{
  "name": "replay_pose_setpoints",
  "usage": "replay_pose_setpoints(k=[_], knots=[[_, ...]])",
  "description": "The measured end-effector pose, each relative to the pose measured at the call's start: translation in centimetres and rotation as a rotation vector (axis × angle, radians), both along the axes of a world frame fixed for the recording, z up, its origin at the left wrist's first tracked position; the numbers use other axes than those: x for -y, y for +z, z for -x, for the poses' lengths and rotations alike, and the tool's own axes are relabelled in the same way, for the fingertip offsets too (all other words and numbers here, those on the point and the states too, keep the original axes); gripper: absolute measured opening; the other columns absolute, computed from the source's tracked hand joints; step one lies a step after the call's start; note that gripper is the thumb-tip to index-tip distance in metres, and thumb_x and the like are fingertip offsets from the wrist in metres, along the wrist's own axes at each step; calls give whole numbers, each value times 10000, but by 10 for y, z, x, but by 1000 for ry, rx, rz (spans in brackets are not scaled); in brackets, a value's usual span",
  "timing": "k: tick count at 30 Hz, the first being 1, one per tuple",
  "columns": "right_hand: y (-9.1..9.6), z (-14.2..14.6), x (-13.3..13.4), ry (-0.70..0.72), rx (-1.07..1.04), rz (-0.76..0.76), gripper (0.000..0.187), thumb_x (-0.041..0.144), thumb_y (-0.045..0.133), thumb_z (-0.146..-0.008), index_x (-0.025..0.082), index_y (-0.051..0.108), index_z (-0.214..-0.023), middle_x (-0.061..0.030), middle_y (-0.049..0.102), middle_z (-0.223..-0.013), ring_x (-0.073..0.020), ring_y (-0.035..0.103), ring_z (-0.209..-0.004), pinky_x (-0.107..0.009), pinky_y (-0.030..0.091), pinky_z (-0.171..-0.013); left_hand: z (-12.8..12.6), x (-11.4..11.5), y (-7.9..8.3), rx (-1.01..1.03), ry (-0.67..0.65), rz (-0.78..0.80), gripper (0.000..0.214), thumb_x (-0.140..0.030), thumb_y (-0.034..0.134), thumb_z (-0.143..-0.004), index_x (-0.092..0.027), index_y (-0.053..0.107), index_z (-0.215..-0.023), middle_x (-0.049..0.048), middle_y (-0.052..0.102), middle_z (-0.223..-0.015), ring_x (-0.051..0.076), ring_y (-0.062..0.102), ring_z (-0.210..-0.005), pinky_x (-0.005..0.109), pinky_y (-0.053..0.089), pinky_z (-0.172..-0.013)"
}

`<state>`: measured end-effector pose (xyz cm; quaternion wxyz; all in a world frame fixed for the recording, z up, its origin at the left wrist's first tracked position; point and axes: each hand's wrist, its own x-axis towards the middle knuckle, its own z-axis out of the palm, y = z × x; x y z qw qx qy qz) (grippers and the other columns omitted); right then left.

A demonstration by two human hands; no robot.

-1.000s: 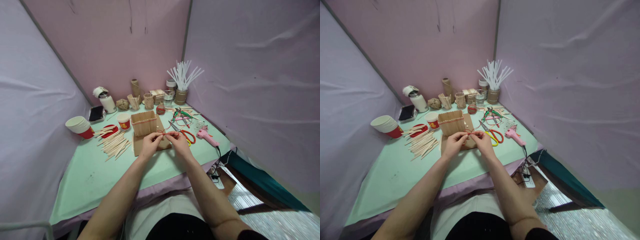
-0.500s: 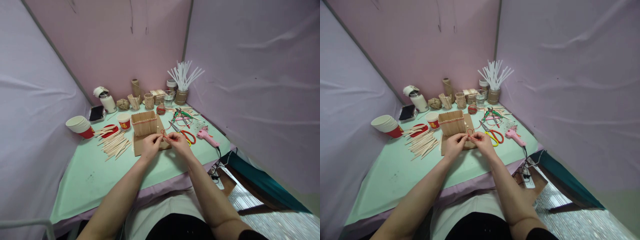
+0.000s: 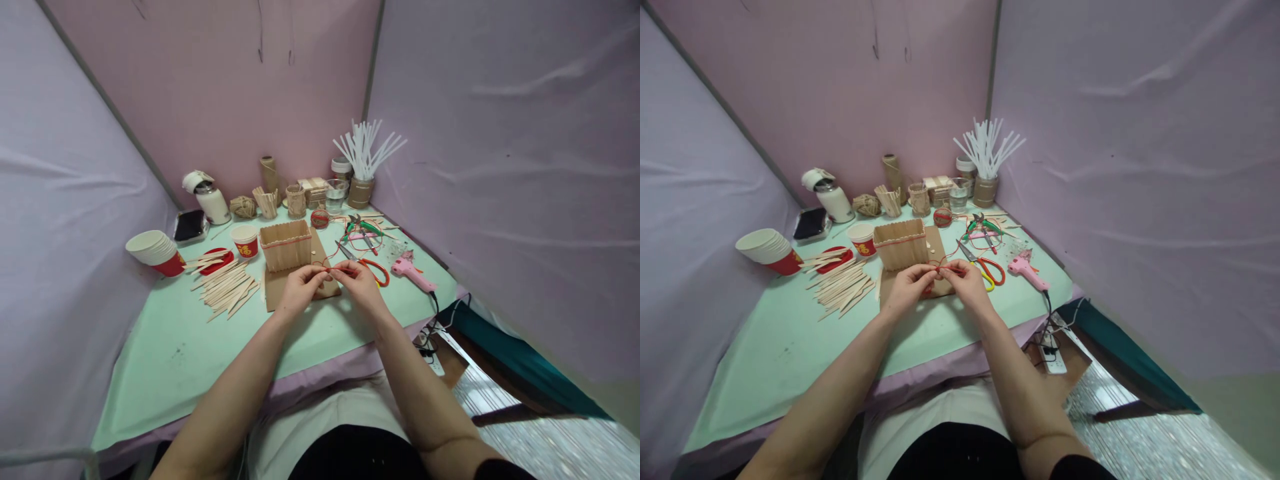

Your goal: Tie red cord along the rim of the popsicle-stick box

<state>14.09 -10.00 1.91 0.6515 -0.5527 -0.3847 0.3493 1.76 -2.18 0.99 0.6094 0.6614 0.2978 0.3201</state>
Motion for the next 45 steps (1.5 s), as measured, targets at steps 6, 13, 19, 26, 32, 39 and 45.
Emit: replay_pose_setpoints(k=[6,13,19,26,32,39,45], knots=[[-4,-20,5,173,105,-86,202,250,627,-712,216,602,-910,-22,614,-926,-153,550,-845,-280,437,-762,3,0,5,-5,10,-61,280,-397,601,-724,-143,659,-827,30,643,-730,101,519,-589,205,420,-522],[-4,-24,3,86,379,-144,291,214,477,-806,254,621,-1056,-54,554,-1082,-179,504,-1016,-328,409,-869,4,2,9,-20,-89,-71,292,-386,585,-745,-141,669,-880,56,656,-786,139,566,-692,205,451,-533],[-8,-29,5,130,164,-128,404,188,474,-705,283,623,-1068,-31,585,-1066,-186,518,-985,-332,438,-823,5,2,9,-13,-117,24,344,-438,613,-718,-133,659,-870,53,641,-773,128,544,-655,201,430,-497],[-8,-35,9,69,6,-141,331,305,499,-739,261,629,-1041,-53,607,-1091,-202,528,-979,-350,439,-814,4,2,6,118,-208,290,363,-448,673,-676,-130,630,-845,4,583,-694,38,413,-480,179,326,-464],[-1,-18,4,174,339,-132,144,315,552,-780,212,640,-830,-27,604,-913,-166,533,-896,-288,395,-797,5,4,7,105,-283,295,355,-460,672,-678,-124,593,-761,-12,533,-610,49,410,-491,185,318,-482],[-10,-22,-2,-92,348,-21,183,360,547,-763,183,574,-719,-2,572,-723,-149,504,-711,-267,380,-684,6,5,8,89,-354,247,354,-451,675,-684,-104,614,-714,22,578,-649,62,443,-559,195,330,-553],[-26,-25,-7,-308,393,77,209,387,518,-769,189,566,-723,-7,579,-706,-157,493,-685,-273,366,-658,6,3,5,109,-341,296,355,-448,706,-649,-111,626,-726,28,591,-666,65,458,-569,203,355,-575]])
